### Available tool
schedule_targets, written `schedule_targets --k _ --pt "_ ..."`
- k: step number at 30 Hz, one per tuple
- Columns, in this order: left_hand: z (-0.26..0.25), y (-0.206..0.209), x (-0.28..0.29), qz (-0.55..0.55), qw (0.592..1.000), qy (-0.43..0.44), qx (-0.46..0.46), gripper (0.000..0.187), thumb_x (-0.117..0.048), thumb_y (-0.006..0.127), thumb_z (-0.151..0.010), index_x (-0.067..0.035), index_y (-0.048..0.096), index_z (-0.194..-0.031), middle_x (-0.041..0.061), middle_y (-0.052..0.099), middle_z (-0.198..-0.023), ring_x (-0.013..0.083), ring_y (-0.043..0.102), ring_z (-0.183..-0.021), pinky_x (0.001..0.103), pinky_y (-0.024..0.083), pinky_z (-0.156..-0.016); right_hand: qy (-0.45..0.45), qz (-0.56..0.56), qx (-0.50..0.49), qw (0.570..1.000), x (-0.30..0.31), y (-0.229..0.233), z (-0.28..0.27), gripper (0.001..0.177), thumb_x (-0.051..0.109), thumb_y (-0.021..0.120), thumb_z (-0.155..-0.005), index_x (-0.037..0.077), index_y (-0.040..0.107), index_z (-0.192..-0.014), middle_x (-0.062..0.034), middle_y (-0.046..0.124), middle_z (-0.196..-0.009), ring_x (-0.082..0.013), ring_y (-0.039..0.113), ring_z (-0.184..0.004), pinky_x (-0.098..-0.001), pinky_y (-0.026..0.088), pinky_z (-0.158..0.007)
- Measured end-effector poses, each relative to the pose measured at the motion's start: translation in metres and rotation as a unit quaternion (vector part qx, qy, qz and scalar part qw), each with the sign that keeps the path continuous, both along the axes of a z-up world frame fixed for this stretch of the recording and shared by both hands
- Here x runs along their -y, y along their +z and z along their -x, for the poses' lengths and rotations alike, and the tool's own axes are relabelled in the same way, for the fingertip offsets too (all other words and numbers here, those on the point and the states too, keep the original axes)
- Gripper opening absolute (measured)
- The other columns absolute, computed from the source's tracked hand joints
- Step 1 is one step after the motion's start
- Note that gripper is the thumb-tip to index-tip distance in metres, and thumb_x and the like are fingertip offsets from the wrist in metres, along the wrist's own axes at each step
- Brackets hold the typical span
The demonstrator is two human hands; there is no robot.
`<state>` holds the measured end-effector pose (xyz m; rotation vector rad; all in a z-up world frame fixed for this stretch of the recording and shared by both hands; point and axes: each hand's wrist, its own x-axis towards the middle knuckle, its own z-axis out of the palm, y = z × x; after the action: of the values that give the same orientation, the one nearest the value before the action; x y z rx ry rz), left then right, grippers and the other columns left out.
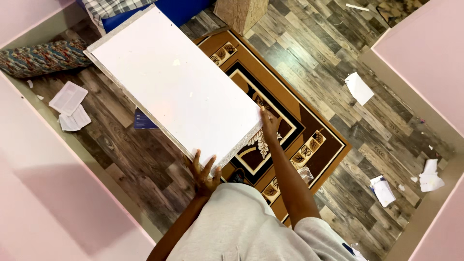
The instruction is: The person rotates and lifts a large white wooden cabinet frame on a patterned rug by hand.
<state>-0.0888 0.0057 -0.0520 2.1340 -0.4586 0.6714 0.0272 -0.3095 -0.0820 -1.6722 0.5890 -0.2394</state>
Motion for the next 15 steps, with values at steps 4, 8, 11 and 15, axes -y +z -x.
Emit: schedule_targets --k 4,8,11,15 --pt "0.001 -0.009 -0.003 0.086 0.993 -0.052 -0.053 0.038 -0.031 0.070 -0.098 -0.013 0.070 -0.131 0.020 0.035 -0.159 0.0368 0.032 -0.151 0.057 0.030 -0.125 -0.002 0.027 0.036 0.999 0.006 -0.018 0.002 0.053 0.046 0.055 -0.104 0.001 0.067 -0.128 -0.0152 0.064 -0.123 -0.0317 0.059 -0.122 -0.0568 0.043 -0.100" --pt "-0.006 0.003 -0.006 0.026 0.999 -0.027 0.008 0.037 -0.035 0.069 -0.095 -0.015 0.072 -0.127 0.017 0.038 -0.156 0.0415 0.027 -0.151 0.065 0.014 -0.127 -0.015 -0.065 0.082 0.994 0.006 -0.026 -0.001 0.045 0.037 0.058 -0.112 0.001 0.070 -0.135 -0.0141 0.051 -0.088 -0.0329 0.042 -0.091 -0.0529 0.031 -0.083" --pt "-0.006 0.010 -0.008 0.001 0.999 -0.030 0.013 0.037 -0.036 0.067 -0.097 -0.014 0.071 -0.127 0.018 0.040 -0.155 0.0394 0.029 -0.152 0.070 0.008 -0.128 -0.030 -0.051 0.076 0.995 0.009 -0.033 -0.001 0.040 0.039 0.057 -0.114 -0.001 0.057 -0.116 -0.0109 0.046 -0.084 -0.0302 0.040 -0.086 -0.0510 0.030 -0.081" --pt "-0.006 0.009 0.000 0.015 0.999 -0.002 0.050 0.038 -0.039 0.061 -0.099 -0.012 0.069 -0.126 0.019 0.042 -0.153 0.0436 0.024 -0.152 0.068 0.008 -0.128 -0.006 -0.049 0.069 0.996 0.017 -0.046 -0.011 0.055 0.042 0.055 -0.117 -0.003 0.040 -0.089 -0.0066 0.040 -0.079 -0.0266 0.036 -0.079 -0.0485 0.029 -0.078"
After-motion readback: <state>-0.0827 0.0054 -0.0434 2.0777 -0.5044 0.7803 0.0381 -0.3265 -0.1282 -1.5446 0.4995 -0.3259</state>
